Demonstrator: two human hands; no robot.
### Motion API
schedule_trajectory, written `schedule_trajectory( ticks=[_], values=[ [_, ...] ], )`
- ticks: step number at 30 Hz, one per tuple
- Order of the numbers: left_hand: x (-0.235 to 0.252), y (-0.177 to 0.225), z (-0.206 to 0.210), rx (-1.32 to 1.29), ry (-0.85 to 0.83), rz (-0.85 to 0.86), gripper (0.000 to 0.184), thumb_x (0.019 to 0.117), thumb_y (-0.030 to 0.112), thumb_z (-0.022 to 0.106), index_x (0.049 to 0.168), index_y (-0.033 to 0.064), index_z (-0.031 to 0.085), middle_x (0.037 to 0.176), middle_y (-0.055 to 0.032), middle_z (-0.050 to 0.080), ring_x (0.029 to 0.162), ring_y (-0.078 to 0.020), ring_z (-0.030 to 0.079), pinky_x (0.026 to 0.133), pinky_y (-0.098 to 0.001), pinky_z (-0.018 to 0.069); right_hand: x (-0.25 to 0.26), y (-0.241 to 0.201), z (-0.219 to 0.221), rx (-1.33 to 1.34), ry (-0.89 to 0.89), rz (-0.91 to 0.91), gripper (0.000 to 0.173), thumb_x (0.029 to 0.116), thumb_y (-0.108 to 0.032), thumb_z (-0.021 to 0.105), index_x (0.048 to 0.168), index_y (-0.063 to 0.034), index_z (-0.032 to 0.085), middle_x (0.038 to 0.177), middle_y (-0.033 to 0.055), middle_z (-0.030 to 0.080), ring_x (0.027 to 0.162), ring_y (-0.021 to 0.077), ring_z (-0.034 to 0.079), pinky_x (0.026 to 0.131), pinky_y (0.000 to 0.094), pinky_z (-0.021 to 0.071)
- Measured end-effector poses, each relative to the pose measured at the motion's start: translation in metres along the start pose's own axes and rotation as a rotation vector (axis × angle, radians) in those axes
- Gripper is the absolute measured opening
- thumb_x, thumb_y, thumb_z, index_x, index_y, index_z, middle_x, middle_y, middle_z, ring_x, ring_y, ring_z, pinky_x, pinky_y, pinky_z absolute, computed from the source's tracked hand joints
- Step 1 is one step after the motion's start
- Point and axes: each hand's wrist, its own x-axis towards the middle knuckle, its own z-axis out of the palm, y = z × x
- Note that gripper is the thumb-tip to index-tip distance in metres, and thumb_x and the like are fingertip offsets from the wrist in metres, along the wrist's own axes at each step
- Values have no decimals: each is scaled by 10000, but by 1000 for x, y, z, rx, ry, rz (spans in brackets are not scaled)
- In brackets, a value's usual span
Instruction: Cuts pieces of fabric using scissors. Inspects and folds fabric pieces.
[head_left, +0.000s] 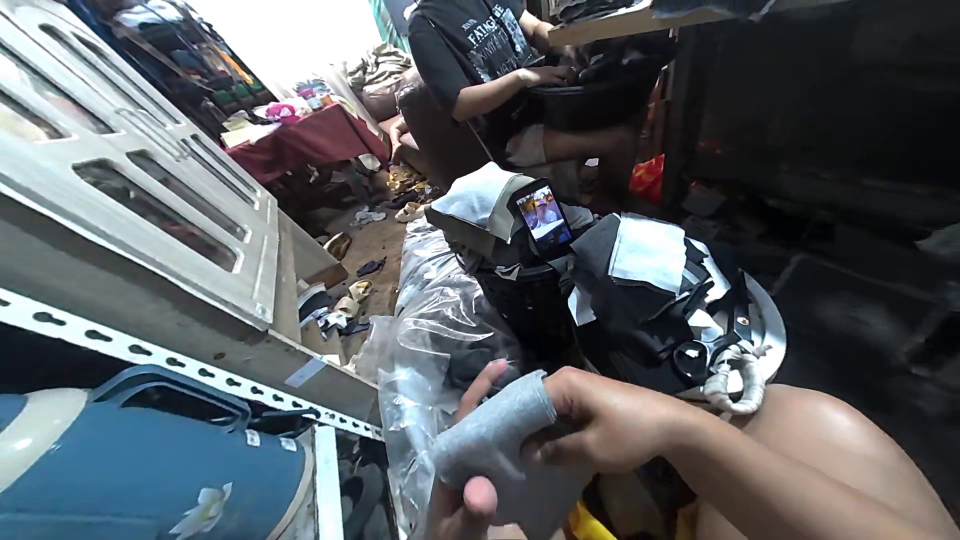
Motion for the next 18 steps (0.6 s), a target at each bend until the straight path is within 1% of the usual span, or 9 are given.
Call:
schedule_trajectory(
  ticks=[2, 4, 7, 9, 11, 12, 14, 16, 18],
  values=[
    [1, 5, 1, 27, -24, 26, 828, 934, 691, 537, 1485, 75, 497, 1450, -32, 586, 1303, -105, 563, 1104, -312, 465, -5, 1, -7, 35, -21, -29, 163, 965, -6, 615, 1092, 91, 648, 964, 74, 689, 888, -4, 630, 837, 200, 526],
    [2, 15, 1, 66, 60, 24, 661, 939, 709, 471, 1399, 257, 616, 1322, 129, 675, 1209, 22, 608, 1053, -222, 496, -12, 3, -12, 78, -49, -40, 128, 973, -23, 612, 1068, 55, 647, 936, 1, 679, 867, -53, 616, 812, 162, 521],
    [10, 26, 3, -94, 102, -57, 714, 898, 756, 451, 1341, 241, 670, 1287, 81, 705, 1203, -24, 632, 1047, -249, 505, -21, 2, -14, 131, -108, -75, 124, 986, -69, 611, 1047, 34, 645, 910, -41, 672, 853, -75, 610, 795, 143, 518],
    [14, 21, 2, -185, 30, -100, 823, 876, 802, 412, 1376, 190, 639, 1321, 38, 688, 1229, -52, 621, 1059, -263, 495, -24, -1, -14, 156, -139, -110, 123, 993, -88, 609, 1039, 22, 640, 909, -55, 674, 859, -78, 615, 794, 141, 520],
    [16, -2, -1, -250, -38, -66, 826, 885, 805, 398, 1364, 182, 649, 1322, 26, 688, 1230, -61, 623, 1053, -263, 497, -24, -4, -15, 212, -123, -152, 108, 988, -94, 611, 1048, -10, 643, 928, -78, 687, 877, -73, 633, 801, 150, 535],
    [14, -20, -5, -279, -80, -1, 754, 955, 729, 403, 1377, 152, 640, 1350, -5, 671, 1259, -94, 610, 1073, -283, 483, -23, -5, -16, 255, -117, -171, 114, 992, -105, 610, 1073, -33, 648, 956, -91, 692, 901, -68, 639, 819, 159, 545],
    [4, -47, -4, -124, -14, 134, 467, 1092, 398, 419, 1324, 71, 659, 1312, -40, 687, 1230, -114, 630, 1080, -295, 493, -21, -8, -17, 335, -116, -180, 115, 997, -123, 614, 1089, -72, 658, 975, -105, 703, 912, -51, 655, 830, 182, 562],
    [-5, -49, 10, -73, 132, 15, 245, 1038, 161, 538, 1127, 8, 708, 1094, 6, 750, 1052, -14, 675, 962, -212, 537, -18, -14, -17, 354, -113, -170, 81, 991, -121, 617, 1052, -89, 660, 940, -116, 705, 879, -52, 663, 800, 176, 567],
    [-31, -73, 3, -73, 157, -227, 194, 973, 33, 537, 1020, -111, 658, 929, -22, 704, 881, 51, 627, 830, -130, 507, -14, -21, -16, 350, -115, -176, 85, 990, -121, 618, 1044, -67, 654, 921, -103, 700, 860, -47, 662, 785, 171, 564]
  ],
)
